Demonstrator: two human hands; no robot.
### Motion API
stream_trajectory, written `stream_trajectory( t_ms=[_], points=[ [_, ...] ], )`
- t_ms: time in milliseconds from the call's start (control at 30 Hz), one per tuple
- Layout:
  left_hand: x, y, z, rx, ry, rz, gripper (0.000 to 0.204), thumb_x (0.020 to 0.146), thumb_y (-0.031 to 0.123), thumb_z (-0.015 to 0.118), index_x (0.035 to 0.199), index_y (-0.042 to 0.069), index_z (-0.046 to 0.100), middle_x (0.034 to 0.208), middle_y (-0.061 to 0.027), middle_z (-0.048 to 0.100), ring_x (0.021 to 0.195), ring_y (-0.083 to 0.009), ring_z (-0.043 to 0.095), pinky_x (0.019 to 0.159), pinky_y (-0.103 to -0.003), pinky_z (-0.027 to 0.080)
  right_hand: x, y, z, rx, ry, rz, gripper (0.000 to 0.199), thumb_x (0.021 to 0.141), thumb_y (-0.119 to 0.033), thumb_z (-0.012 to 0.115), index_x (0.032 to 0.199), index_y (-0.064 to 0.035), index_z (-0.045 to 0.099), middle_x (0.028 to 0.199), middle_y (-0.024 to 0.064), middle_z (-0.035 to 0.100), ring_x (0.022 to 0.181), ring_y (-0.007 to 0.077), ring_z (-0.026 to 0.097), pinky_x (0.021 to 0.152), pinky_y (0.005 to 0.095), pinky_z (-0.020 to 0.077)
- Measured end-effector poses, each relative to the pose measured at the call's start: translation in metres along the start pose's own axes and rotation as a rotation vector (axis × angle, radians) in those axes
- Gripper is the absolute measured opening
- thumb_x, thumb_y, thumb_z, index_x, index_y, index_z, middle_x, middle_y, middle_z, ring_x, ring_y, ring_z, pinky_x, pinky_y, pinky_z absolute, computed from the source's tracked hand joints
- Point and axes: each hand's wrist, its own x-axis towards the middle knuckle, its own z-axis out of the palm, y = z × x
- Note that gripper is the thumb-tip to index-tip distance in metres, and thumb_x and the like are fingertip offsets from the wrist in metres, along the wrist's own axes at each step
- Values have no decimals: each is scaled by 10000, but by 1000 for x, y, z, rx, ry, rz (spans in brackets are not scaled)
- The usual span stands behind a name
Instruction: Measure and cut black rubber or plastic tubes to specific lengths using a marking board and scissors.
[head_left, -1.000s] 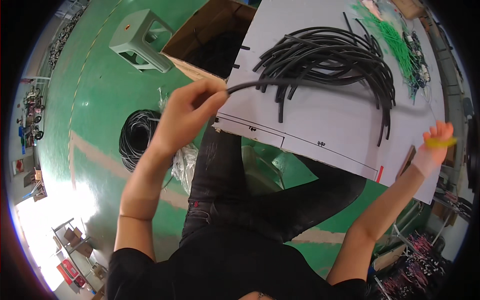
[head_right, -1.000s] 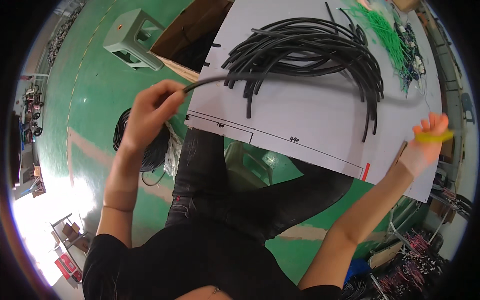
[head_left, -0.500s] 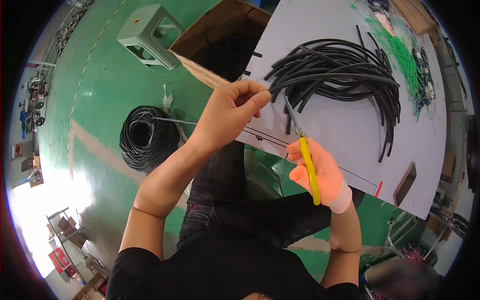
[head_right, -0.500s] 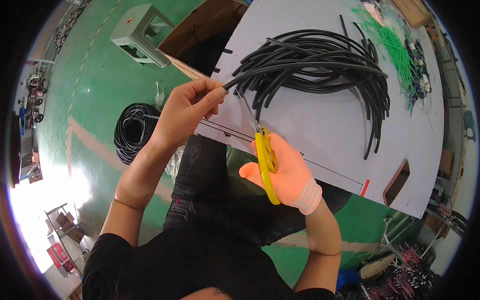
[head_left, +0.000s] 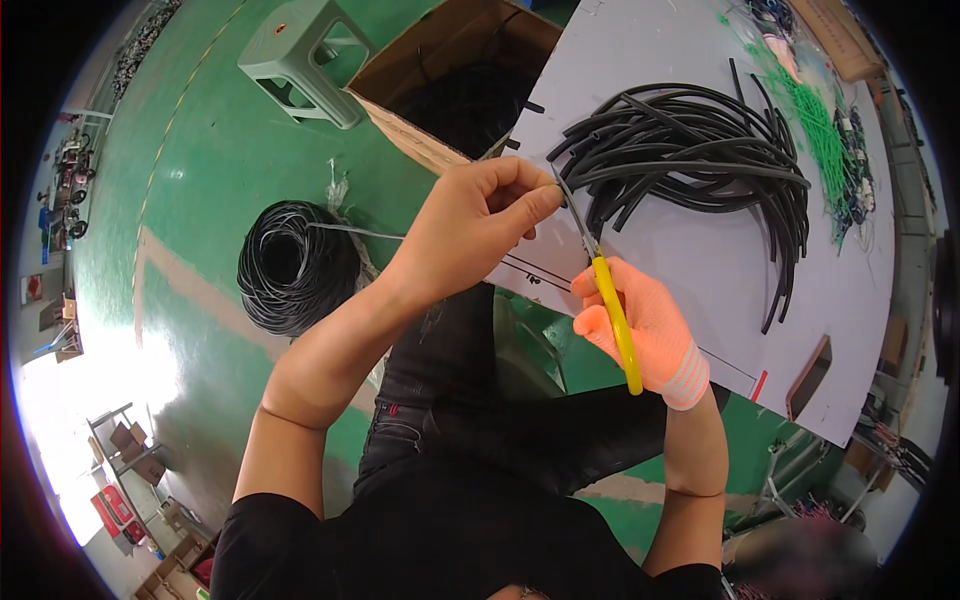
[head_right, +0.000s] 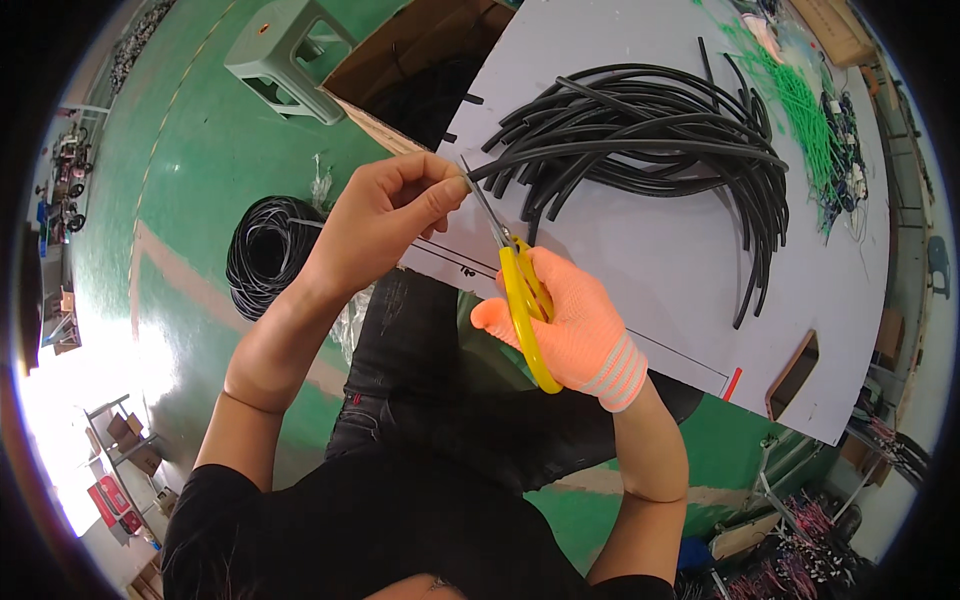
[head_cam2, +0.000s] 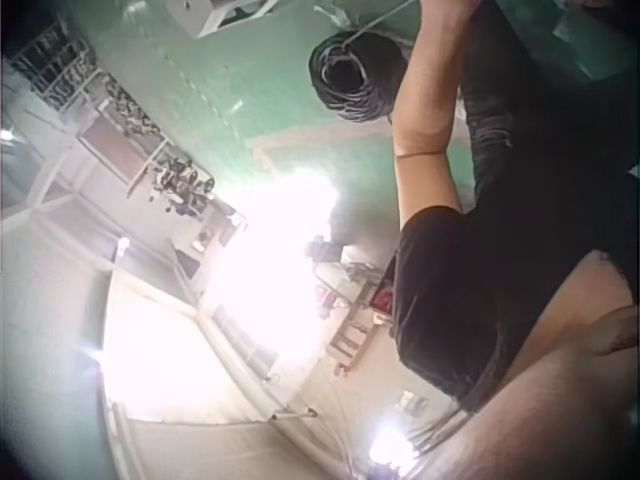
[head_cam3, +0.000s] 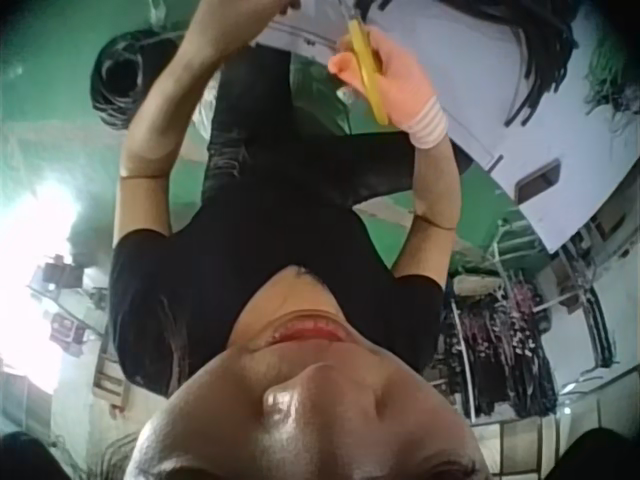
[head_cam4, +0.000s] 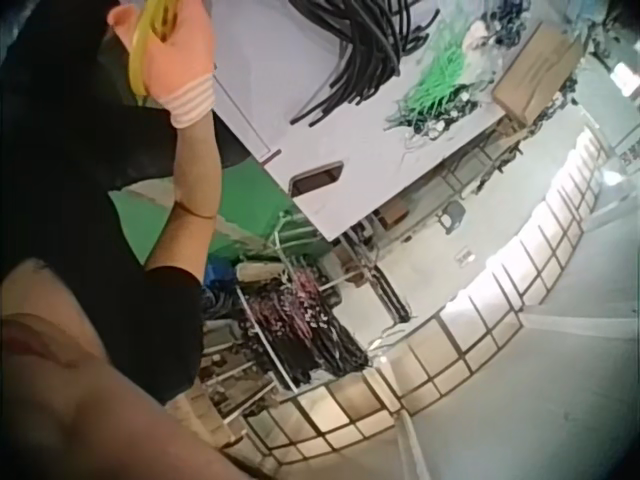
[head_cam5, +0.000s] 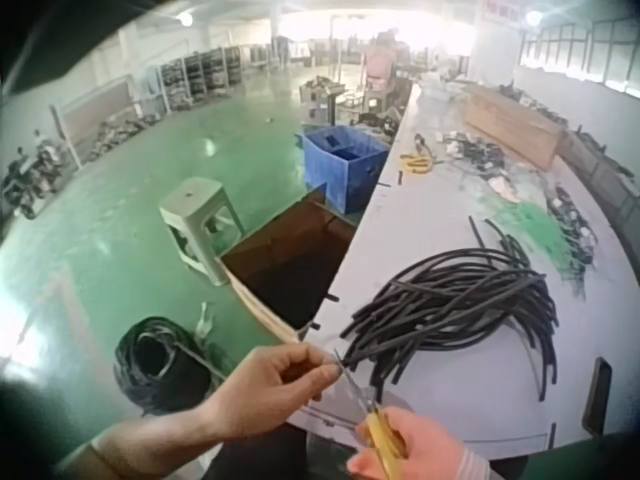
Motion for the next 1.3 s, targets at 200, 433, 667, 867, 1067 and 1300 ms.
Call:
stream_trajectory(
  t_ms=[200, 433, 667, 867, 1067, 1300],
  points=[
    [3, -1, 0, 11, 8, 22, 191, 852, 160, 592, 884, -27, 599, 716, 7, 569, 635, -56, 497, 596, -206, 428, 3, -3, -2, -40, 45, 101, 258, 805, -195, 638, 903, 20, 534, 672, -6, 500, 626, 45, 437, 575, 190, 373],
    [-12, 2, -5, 39, -16, 4, 209, 871, 167, 573, 949, -23, 610, 735, 3, 556, 634, -47, 468, 579, -192, 389, -10, 1, 13, 430, 329, 87, 231, 806, -175, 615, 884, 29, 542, 625, 26, 513, 475, 81, 476, 460, 201, 361],
    [-61, 11, 10, -353, -153, -123, 254, 915, 149, 504, 1118, -2, 522, 785, 21, 452, 615, -44, 417, 526, -181, 326, -3, 2, 66, 725, 285, -179, 290, 772, -157, 672, 926, 50, 539, 672, 54, 537, 506, 105, 502, 469, 217, 402],
    [-62, 9, 16, -590, -346, -291, 340, 877, 184, 579, 1151, 12, 473, 784, -7, 501, 657, -79, 497, 579, -206, 401, -10, 17, 74, 841, 221, -300, 188, 786, -54, 637, 945, 7, 559, 689, 63, 558, 520, 104, 516, 489, 226, 444],
    [-76, 5, 3, 35, -313, -171, 285, 803, 84, 649, 1061, 19, 549, 875, -3, 547, 732, -94, 567, 637, -208, 463, -34, 34, 38, 136, 849, -709, 139, 836, -147, 598, 872, -27, 537, 711, 47, 511, 576, 100, 497, 475, 226, 400],
    [-77, -27, -56, 527, -334, -42, 127, 688, 34, 665, 802, -20, 644, 667, -53, 553, 633, -126, 504, 566, -236, 366, -150, 106, -19, 1035, 1559, -745, 162, 851, -152, 578, 939, -30, 519, 767, 15, 495, 607, 53, 454, 468, 185, 391]
  ],
)
